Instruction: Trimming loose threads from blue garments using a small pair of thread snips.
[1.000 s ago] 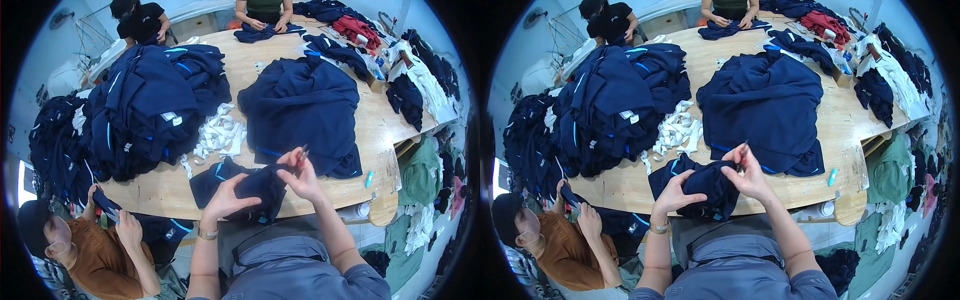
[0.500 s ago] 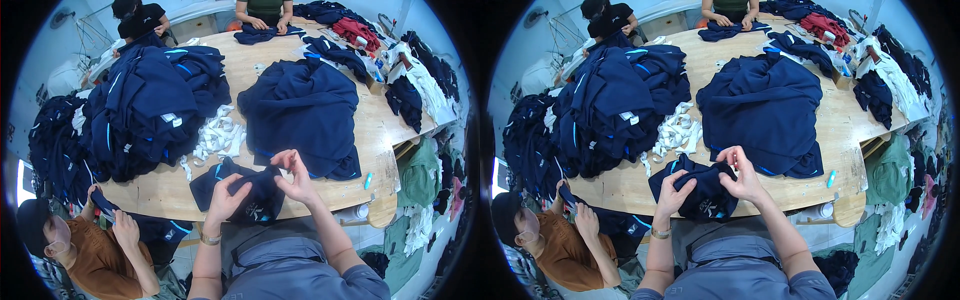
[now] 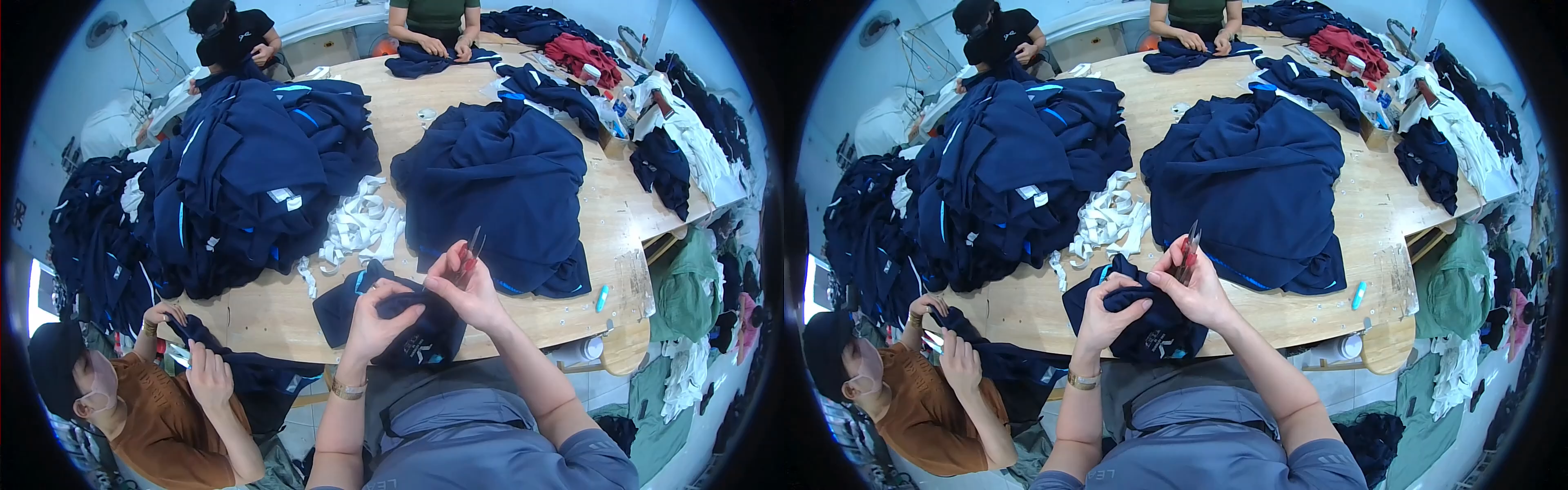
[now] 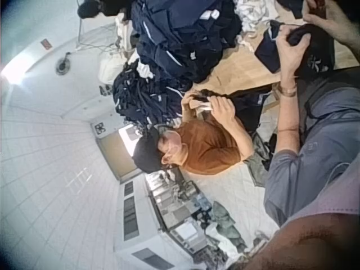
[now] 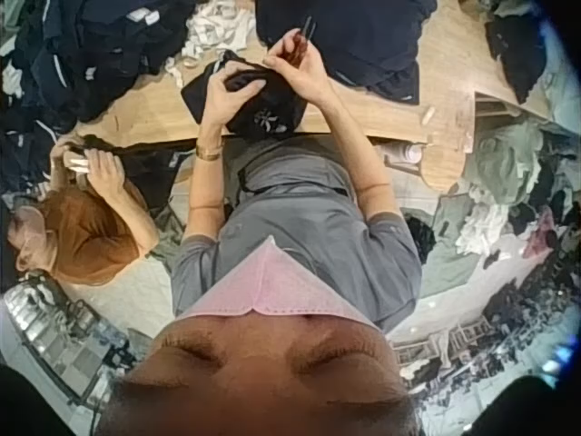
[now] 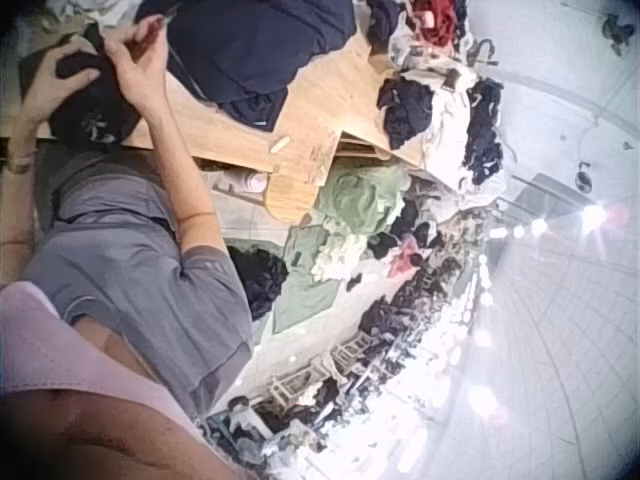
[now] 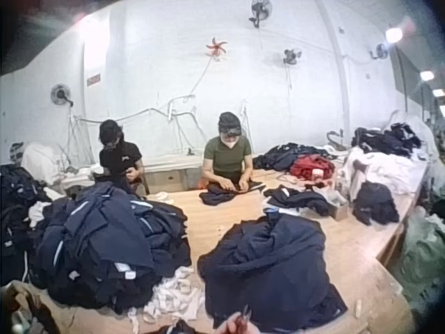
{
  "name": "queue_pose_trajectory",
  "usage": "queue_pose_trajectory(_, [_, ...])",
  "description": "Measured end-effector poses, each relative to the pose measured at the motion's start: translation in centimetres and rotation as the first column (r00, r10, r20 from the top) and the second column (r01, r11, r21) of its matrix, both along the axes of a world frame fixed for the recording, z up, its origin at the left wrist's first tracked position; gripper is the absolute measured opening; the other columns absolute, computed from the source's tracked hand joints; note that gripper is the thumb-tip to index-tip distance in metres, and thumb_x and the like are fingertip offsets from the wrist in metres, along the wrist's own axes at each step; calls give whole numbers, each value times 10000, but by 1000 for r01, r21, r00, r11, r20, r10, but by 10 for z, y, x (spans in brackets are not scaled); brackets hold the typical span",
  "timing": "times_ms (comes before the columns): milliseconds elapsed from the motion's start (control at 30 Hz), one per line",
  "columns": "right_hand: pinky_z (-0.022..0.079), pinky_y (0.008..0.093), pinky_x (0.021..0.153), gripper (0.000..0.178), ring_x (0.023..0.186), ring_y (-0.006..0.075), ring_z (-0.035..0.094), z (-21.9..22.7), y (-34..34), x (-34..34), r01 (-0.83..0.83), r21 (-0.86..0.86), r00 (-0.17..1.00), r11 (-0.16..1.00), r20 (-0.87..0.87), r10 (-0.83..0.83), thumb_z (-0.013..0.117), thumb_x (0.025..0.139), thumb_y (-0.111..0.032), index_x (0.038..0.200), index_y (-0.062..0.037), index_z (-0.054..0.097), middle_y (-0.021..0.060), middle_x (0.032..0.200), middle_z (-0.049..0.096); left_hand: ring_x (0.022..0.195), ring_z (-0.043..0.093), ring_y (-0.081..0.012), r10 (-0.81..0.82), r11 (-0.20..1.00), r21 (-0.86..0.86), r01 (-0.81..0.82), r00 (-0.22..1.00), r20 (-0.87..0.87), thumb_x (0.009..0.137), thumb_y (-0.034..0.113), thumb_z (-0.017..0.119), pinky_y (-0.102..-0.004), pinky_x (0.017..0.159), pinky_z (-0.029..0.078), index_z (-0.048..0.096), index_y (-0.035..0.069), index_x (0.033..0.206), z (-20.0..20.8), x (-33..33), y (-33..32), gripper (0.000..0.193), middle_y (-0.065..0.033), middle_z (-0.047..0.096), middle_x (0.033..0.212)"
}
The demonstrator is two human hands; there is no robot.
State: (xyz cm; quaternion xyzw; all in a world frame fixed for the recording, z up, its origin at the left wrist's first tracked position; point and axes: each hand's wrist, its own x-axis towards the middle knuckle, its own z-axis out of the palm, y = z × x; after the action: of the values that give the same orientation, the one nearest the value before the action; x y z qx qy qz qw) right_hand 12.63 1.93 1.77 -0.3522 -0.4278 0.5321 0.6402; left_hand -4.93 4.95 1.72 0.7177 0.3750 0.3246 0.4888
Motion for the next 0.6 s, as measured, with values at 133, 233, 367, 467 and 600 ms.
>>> queue_pose_trajectory(133, [434, 208, 720, 328, 774, 63, 521, 3, 3, 4, -11, -65, 997, 998, -75, 6, 620, 810, 15, 843, -104, 316, 31, 807, 540, 862, 577, -114, -12, 956, -289, 39, 995, 97, 735, 43, 700, -252, 787, 454, 629, -4, 954, 7, 2, 1, 235, -38, 634, 968])
queue_pose_trajectory(233, [437, 214, 723, 325, 781, 66, 518, 3, 4, 3, 1, -76, 999, 997, -54, -5, 607, 815, 23, 840, -106, 310, 34, 814, 540, 843, 580, -106, 48, 967, -254, 31, 953, 298, 760, 21, 666, -244, 809, 452, 634, -5, 993, 7, 8, -2, 236, -40, 646, 920])
queue_pose_trajectory(367, [440, 221, 721, 320, 792, 76, 519, 9, 1, 4, -4, 18, 998, 1000, -70, 5, 598, 819, 25, 836, -106, 307, 42, 820, 535, 843, 583, -104, 50, 920, -385, 74, 952, 301, 770, -3, 641, -235, 796, 454, 643, -20, 979, 5, 2, 0, 210, -47, 651, 908])
queue_pose_trajectory(467, [447, 229, 718, 314, 796, 87, 521, 9, 0, 11, -42, 75, 992, 996, -119, 51, 597, 828, 8, 836, -106, 304, 50, 831, 529, 856, 585, -107, 85, 898, -435, 63, 946, 314, 771, -11, 631, -231, 793, 456, 642, -18, 989, -1, -2, 1, 218, -51, 652, 917])
queue_pose_trajectory(600, [455, 243, 710, 295, 776, 89, 513, 13, -1, 14, -14, 67, 996, 998, -92, 21, 582, 844, -7, 840, -109, 305, 53, 850, 521, 870, 588, -113, 98, 919, -392, 48, 934, 343, 772, -17, 624, -231, 805, 453, 644, -15, 995, 3, 2, -1, 224, -57, 653, 931])
